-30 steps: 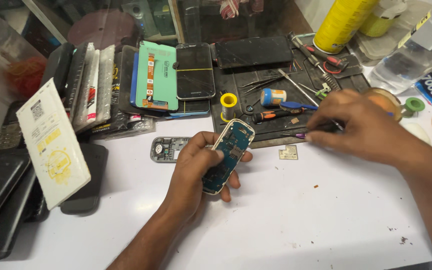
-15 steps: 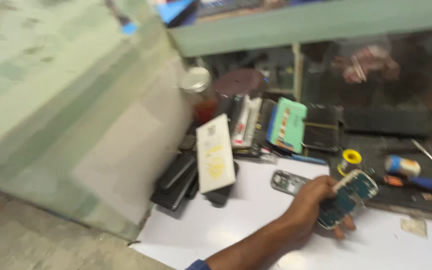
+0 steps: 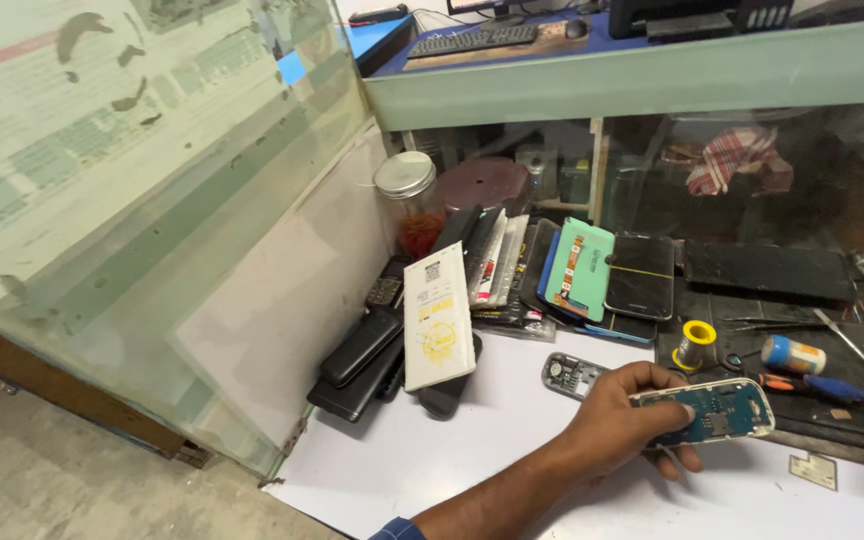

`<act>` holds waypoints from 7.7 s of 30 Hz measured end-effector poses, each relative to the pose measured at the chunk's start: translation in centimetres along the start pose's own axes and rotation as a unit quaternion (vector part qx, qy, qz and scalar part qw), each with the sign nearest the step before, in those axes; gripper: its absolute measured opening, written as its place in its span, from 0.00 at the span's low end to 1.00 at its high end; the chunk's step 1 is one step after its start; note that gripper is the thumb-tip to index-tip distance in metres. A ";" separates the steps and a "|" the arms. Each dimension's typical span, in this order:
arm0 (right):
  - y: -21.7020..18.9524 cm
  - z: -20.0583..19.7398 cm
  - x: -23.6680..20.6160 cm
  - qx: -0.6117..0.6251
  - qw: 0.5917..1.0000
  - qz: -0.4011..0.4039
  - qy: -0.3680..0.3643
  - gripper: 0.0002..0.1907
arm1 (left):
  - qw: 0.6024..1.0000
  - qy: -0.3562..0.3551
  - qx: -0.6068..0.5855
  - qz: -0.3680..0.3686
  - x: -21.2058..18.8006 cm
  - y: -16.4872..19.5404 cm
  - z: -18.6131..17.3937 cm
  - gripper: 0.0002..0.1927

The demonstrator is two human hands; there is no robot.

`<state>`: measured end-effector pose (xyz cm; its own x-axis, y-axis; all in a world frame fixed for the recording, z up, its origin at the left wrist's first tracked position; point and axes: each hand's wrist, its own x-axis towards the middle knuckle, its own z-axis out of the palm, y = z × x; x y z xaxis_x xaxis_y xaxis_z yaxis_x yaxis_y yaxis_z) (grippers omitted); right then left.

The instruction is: The person cleans a mobile phone circuit board using a blue toothbrush, brushing the surface and edges. They then use a metal screwdriver to scrape or adjust small components on the board. The board is held and reoriented throughout the process.

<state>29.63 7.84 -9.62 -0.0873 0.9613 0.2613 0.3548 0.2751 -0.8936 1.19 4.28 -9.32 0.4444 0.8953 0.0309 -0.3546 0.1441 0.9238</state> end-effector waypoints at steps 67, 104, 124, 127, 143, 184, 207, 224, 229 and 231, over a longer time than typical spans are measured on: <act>-9.1 -7.7 -3.3 -0.225 0.953 0.039 0.200 0.11 | 0.990 0.131 0.055 -0.008 -3.5 5.3 0.0 0.18; -1.3 -11.1 -2.0 0.492 0.823 0.265 -0.105 0.14 | 0.995 0.099 0.022 0.012 -2.5 3.7 0.5 0.14; -8.6 1.8 -8.7 0.149 0.982 -0.103 -0.045 0.08 | 0.995 0.059 0.065 -0.056 -3.1 2.8 2.4 0.13; -8.6 2.0 -8.8 0.106 0.982 -0.152 -0.038 0.09 | 0.995 0.053 0.069 -0.058 -3.0 2.9 2.6 0.14; -9.7 2.1 -8.5 -0.020 0.974 -0.222 -0.031 0.10 | 0.992 0.073 0.081 -0.063 -2.9 2.7 2.9 0.15; -7.2 3.0 -7.9 0.173 0.983 0.025 -0.063 0.10 | 0.980 0.092 0.169 -0.048 -3.2 3.0 3.1 0.20; -8.5 1.5 -7.9 -0.076 0.981 -0.175 -0.045 0.06 | 0.982 0.099 0.143 -0.069 -2.9 3.4 2.6 0.23; -6.8 2.1 -8.4 -0.055 0.997 -0.057 -0.025 0.07 | 0.989 0.109 0.084 -0.056 -2.6 1.5 2.3 0.23; -3.4 2.6 -7.6 0.086 0.994 0.057 -0.020 0.09 | 0.989 0.096 0.099 -0.055 -2.4 0.7 1.9 0.22; -1.6 2.7 -7.6 0.146 0.984 0.106 -0.001 0.11 | 0.987 0.093 0.115 -0.056 -2.3 0.3 1.6 0.22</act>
<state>27.20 0.16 -11.19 -0.0427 0.9974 0.0573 0.0836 0.0608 -0.9946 1.38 1.57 -8.49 0.3046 0.9438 -0.1280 -0.1056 0.1670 0.9803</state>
